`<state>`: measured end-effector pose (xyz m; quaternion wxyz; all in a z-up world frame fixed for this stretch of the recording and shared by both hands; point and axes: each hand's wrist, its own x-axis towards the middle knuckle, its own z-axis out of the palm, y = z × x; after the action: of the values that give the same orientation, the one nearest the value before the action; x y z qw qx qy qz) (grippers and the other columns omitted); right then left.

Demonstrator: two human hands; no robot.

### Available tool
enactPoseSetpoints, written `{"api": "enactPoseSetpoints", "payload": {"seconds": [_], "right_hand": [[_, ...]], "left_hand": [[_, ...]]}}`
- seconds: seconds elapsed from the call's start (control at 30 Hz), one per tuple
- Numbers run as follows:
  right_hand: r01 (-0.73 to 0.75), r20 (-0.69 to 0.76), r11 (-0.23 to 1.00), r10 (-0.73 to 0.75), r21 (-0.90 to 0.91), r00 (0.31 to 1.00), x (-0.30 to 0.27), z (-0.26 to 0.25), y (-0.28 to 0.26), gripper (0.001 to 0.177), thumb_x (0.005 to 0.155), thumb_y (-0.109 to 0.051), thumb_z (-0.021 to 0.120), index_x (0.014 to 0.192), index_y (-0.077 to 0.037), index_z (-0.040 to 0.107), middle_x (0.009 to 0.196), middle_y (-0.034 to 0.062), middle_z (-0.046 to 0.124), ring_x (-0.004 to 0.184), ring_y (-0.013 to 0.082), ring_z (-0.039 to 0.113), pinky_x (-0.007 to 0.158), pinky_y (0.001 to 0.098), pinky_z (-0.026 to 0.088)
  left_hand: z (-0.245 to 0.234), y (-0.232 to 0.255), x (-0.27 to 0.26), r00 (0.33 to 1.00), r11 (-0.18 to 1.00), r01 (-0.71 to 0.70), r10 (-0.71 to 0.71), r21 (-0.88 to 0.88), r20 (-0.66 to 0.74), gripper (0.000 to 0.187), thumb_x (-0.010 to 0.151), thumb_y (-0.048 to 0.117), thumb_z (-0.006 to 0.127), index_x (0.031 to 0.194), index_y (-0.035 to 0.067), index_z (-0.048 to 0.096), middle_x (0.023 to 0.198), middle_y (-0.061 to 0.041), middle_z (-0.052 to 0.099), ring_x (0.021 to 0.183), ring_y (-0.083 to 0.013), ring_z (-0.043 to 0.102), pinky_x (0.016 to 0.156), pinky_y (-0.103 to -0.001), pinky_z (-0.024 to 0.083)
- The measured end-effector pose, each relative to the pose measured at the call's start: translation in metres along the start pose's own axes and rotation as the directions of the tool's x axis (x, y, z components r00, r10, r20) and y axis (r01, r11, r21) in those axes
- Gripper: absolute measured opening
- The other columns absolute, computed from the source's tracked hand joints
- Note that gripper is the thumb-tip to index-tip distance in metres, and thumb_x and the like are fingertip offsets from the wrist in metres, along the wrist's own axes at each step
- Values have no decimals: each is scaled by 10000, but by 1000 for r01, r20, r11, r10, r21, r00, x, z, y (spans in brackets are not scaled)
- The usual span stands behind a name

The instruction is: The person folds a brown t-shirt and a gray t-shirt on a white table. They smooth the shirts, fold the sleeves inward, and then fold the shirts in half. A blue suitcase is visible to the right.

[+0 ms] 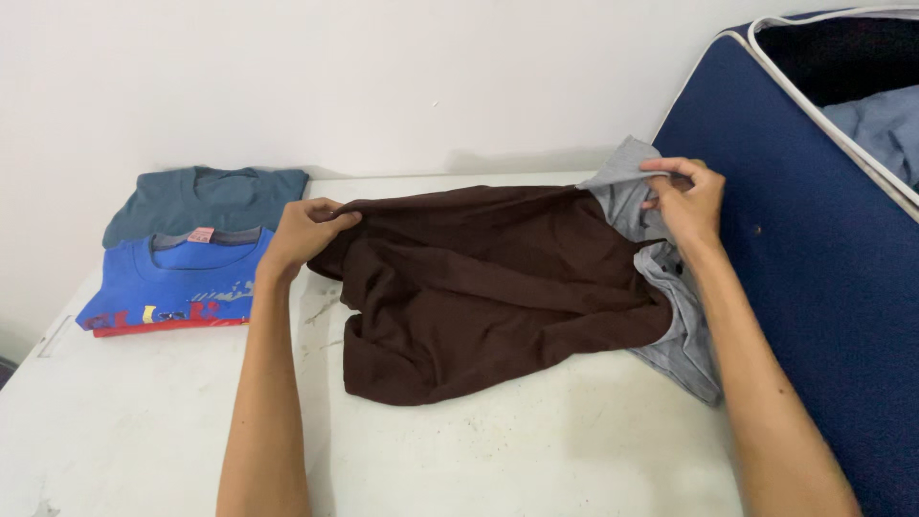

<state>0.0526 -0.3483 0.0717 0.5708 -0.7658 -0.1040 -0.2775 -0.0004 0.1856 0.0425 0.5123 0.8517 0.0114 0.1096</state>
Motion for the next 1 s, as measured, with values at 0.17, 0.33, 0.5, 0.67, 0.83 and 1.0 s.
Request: {"api": "enactPoseSetpoints", "payload": {"seconds": [0.17, 0.33, 0.5, 0.67, 0.83, 1.0], "right_hand": [[395, 166, 738, -367, -547, 915, -25, 24, 8, 331, 915, -118, 751, 1228, -12, 741, 1411, 252, 520, 1252, 412, 544, 897, 458, 562], [336, 354, 633, -102, -698, 929, -55, 62, -8, 268, 910, -243, 757, 1133, -95, 772, 1272, 164, 584, 1211, 379, 528, 1038, 518, 468], [220, 479, 665, 234, -714, 846, -61, 67, -17, 385, 895, -357, 753, 1214, -143, 724, 1204, 133, 658, 1171, 325, 587, 1018, 474, 506], [292, 544, 642, 233, -709, 806, -53, 60, -19, 580, 748, -399, 876, 1256, -184, 699, 1272, 120, 595, 1258, 348, 476, 1032, 500, 414], [170, 611, 681, 483, -712, 628, -42, 46, -42, 980, 532, -431, 944, 1413, -188, 589, 1236, 86, 677, 1142, 296, 661, 996, 451, 545], [99, 559, 629, 595, -771, 577, -40, 32, -62, 918, 625, -518, 893, 1435, -203, 595, 1262, 132, 730, 1187, 279, 634, 1034, 446, 480]], "left_hand": [[9, -12, -3, 976, 950, 177, -136, 257, -170, 589, 823, 473, 861, 878, -107, 768, 774, -156, 726, 714, -227, 683, 691, -366, 554], [-2, -2, -12, 981, 966, 173, -152, -190, 118, 560, 787, 290, 856, 1129, -122, 689, 1036, -157, 738, 915, -196, 699, 820, -334, 558], [5, 7, -20, 983, 786, 159, -66, -598, 174, 473, 876, 150, 726, 1279, -65, 606, 1180, -110, 710, 1023, -158, 702, 894, -294, 579], [24, -13, 5, 987, 864, -83, 0, -497, -164, 318, 998, 188, 700, 1205, -53, 699, 1087, -117, 713, 938, -145, 643, 813, -274, 534], [17, -28, 11, 947, 929, -96, -26, -357, -321, 333, 899, 146, 766, 1192, 1, 705, 1088, -98, 735, 966, -146, 668, 826, -265, 540], [16, -35, 5, 984, 948, -3, -54, -317, -172, 628, 685, -21, 783, 1296, 33, 648, 1187, -144, 694, 1036, -182, 656, 855, -295, 552]]}}
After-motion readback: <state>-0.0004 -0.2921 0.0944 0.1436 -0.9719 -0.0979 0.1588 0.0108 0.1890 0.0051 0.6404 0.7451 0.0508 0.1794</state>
